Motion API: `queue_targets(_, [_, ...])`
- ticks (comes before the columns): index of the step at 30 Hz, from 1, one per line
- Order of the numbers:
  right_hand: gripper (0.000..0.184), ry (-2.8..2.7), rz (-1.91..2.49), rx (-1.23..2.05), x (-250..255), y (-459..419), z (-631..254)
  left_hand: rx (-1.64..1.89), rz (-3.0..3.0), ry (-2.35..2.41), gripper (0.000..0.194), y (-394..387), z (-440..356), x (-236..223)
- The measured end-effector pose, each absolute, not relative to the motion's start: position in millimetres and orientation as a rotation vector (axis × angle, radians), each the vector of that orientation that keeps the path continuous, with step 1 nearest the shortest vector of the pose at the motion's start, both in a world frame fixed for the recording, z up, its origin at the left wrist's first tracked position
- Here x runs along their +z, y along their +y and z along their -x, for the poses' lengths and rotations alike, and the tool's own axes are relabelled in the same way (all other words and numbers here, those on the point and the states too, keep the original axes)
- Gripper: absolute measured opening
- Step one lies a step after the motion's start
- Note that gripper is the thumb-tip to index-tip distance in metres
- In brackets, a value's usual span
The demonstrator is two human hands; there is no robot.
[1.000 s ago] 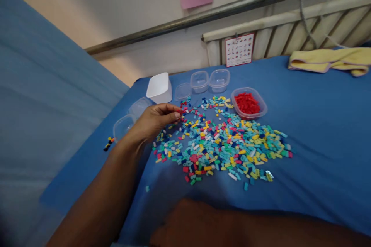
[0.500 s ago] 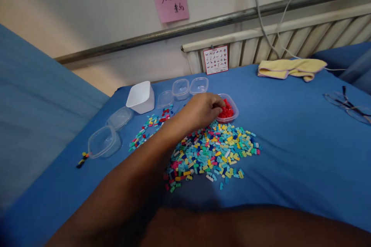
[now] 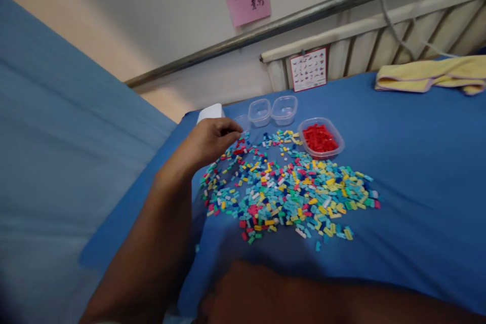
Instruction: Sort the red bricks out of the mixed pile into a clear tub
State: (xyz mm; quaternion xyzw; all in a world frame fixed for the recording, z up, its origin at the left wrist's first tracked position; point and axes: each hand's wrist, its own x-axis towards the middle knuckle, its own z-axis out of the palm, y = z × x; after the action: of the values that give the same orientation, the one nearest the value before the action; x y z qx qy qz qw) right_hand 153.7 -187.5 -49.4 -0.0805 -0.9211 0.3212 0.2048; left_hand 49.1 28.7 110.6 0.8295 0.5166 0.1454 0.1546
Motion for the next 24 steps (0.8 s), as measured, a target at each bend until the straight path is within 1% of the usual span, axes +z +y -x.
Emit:
queue_targets(2, [0.012, -2.603, 0.172, 0.821, -48, -187, -153, 0.294, -2.346, 1.706, 0.02, 20, -13, 113])
queue_targets(4, [0.013, -2.643, 0.152, 0.732, -48, -187, -153, 0.093, -2.352, 1.853, 0.021, 9, 13, 106])
queue_targets(6, [0.014, -2.669, 0.142, 0.683, -48, -187, -154, -0.095, -2.351, 1.93, 0.025, 0, 29, 93])
queue_targets(8, [0.015, -2.686, 0.117, 0.642, -49, -187, -155, -0.207, -2.324, 1.971, 0.029, -7, 37, 80])
queue_targets(12, [0.017, -2.685, 0.092, 0.536, -57, -191, -156, -0.257, -2.284, 2.01, 0.032, -13, 46, 67])
queue_targets(16, [0.019, -2.664, 0.102, 0.517, -66, -194, -154, -0.271, -2.287, 1.993, 0.032, -15, 52, 70])
queue_targets(22, [0.017, -2.622, 0.087, 0.471, -68, -194, -152, -0.402, -2.237, 2.011, 0.02, -22, 53, 76])
queue_targets(24, [0.019, -2.629, 0.088, 0.463, -69, -194, -152, -0.443, -2.208, 2.029, 0.02, -23, 52, 75])
